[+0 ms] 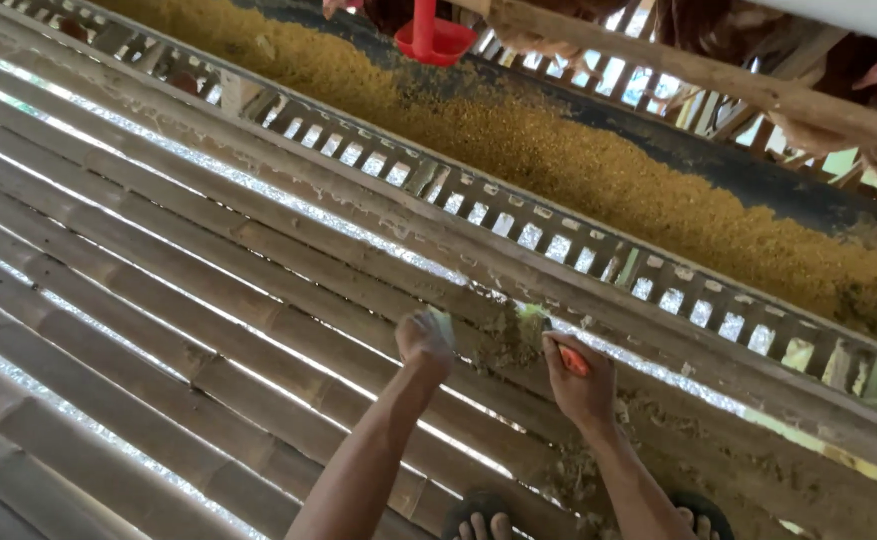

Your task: The person uses a scraper and a brush to clean debris from the surface of a bamboo wall. They scrape the bamboo slats to remove stuck material and then brush the area to clear away the loosened debris.

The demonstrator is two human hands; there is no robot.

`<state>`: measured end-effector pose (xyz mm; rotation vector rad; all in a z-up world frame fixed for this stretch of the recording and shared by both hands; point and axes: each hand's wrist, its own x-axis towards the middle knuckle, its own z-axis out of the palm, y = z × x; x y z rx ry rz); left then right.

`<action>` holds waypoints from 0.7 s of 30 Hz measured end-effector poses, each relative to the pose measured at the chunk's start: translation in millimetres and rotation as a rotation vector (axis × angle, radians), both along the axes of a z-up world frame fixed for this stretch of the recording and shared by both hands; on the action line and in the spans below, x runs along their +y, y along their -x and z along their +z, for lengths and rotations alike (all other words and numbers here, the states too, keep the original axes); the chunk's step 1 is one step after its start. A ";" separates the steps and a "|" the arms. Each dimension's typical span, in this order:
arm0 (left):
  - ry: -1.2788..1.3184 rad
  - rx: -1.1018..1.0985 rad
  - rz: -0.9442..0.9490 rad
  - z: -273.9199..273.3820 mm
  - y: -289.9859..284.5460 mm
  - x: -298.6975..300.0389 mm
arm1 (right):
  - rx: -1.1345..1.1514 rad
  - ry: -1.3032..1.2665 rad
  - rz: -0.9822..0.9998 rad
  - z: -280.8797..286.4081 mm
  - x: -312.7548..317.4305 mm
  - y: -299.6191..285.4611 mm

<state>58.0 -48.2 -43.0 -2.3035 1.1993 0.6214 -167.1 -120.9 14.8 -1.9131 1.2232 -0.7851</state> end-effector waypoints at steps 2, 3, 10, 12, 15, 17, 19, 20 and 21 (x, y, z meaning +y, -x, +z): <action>-0.088 -0.097 0.055 6.0 -27.6 -5.1 | -0.027 -0.004 0.009 -2.0 -2.5 1.7; -0.085 -0.095 0.054 6.8 -49.6 -1.2 | -0.025 -0.001 0.007 0.3 -1.0 2.4; -0.075 -0.092 0.070 49.8 -75.8 17.0 | -0.030 -0.047 0.151 14.2 4.1 -0.7; -0.099 -0.015 0.074 68.5 -71.6 12.2 | -0.052 -0.009 0.256 10.3 6.7 -2.8; -0.238 -0.210 0.015 71.3 -101.9 7.1 | 0.002 -0.067 0.293 13.1 11.5 -7.7; -0.287 -0.294 0.093 65.1 -130.6 4.6 | -0.038 -0.030 0.298 16.6 9.8 -7.7; -0.259 -0.282 0.115 68.4 -118.6 2.5 | -0.032 -0.046 0.291 13.3 7.7 -7.2; -0.229 -0.267 0.123 69.1 -111.4 -2.7 | -0.021 -0.064 0.272 11.4 6.1 -5.1; -0.226 -0.269 0.114 74.3 -110.5 -3.6 | -0.022 -0.061 0.262 12.0 4.6 -8.4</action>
